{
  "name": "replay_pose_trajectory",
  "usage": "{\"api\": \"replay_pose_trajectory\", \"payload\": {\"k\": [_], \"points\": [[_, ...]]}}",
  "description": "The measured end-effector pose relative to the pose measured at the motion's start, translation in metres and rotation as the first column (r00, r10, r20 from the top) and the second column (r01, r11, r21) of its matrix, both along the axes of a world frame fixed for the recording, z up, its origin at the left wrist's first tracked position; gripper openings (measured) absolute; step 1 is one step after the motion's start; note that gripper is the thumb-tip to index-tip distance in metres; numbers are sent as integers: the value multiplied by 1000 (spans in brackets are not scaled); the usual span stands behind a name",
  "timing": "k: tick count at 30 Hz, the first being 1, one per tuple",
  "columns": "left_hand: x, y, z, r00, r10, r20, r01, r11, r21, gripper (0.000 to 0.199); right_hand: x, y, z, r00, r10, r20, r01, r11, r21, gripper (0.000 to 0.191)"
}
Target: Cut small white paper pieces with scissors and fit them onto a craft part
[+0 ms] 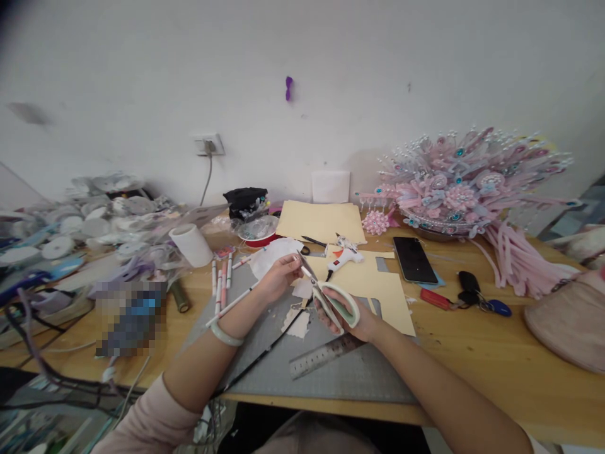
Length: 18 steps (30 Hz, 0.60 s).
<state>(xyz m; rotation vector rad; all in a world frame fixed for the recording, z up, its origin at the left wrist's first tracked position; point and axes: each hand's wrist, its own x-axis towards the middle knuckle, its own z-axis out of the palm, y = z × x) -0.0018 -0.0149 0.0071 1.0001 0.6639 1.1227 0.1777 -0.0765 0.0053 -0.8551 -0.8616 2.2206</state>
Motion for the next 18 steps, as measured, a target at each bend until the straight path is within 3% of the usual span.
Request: {"api": "replay_pose_trajectory", "payload": {"k": [7, 18], "points": [[-1, 1, -2, 1000, -16, 3, 16, 1000, -14, 25, 3, 3, -3, 989, 15, 148, -24, 998, 63, 36], [-1, 1, -2, 1000, -1, -9, 0, 999, -36, 28, 1, 2, -4, 973, 2, 232, -45, 983, 179, 38]]}}
